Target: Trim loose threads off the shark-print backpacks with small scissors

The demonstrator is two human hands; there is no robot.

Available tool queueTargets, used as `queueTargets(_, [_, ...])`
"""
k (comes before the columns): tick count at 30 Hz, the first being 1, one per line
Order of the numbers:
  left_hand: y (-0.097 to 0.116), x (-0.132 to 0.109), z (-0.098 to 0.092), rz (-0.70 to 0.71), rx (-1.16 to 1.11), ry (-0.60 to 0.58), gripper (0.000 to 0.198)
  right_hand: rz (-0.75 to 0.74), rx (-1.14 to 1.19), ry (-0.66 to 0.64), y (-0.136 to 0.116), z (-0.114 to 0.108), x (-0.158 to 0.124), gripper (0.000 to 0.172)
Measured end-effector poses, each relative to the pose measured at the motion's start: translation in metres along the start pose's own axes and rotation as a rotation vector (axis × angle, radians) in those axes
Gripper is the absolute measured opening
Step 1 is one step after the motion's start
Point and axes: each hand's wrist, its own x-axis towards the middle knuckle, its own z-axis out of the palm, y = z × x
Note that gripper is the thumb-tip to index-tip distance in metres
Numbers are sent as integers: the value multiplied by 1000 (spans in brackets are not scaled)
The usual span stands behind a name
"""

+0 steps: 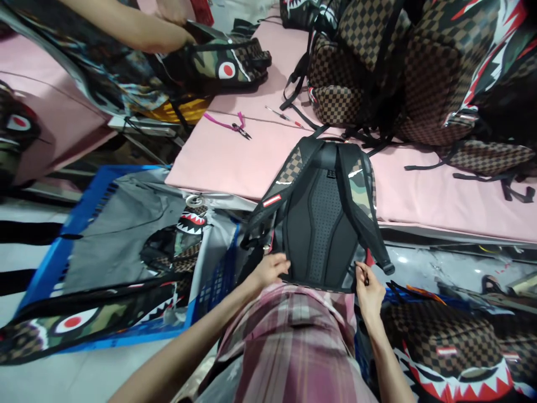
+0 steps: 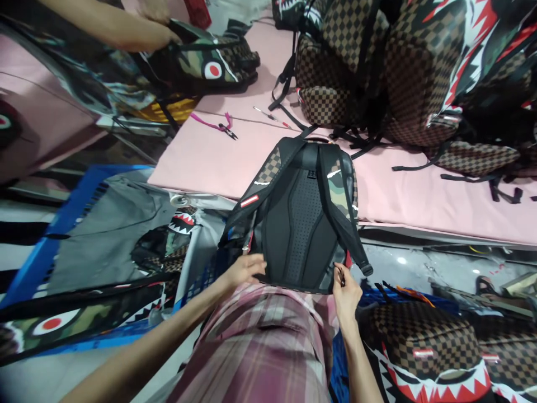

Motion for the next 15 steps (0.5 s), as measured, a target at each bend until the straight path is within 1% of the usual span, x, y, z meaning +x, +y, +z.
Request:
queueTargets(2, [18, 16, -8, 15, 8, 84, 30, -49, -3, -25, -1, 0, 1, 43])
queueTargets(4, [35, 33, -14, 41, -82, 168, 35, -72, 2, -64, -5, -3, 2, 43])
queueTargets(5, [42, 39, -16, 43, -137, 209, 41, -74, 10, -83, -8, -5, 3, 42])
queueTargets(7, [48, 47, -15, 64, -165, 290, 52, -90, 43, -114, -21, -7, 7, 39])
queueTargets(8, [49, 48, -12, 102, -100, 327, 56, -114, 70, -125, -31, -7, 10, 37])
queueTargets(10, [50, 47, -5, 215, 193, 370, 60, -198, 135, -150, -53, -1, 24, 34])
queueTargets(12, [53, 43, 0, 295, 595, 428, 60, -301, 188, -182, -77, 11, 48, 32])
queueTargets(14, [63, 39, 2, 306, 961, 474, 52, -394, 187, -173, -96, 24, 80, 32])
queueTargets(15, [70, 38, 1, 294, 1099, 494, 46, -434, 162, -156, -103, 29, 97, 32])
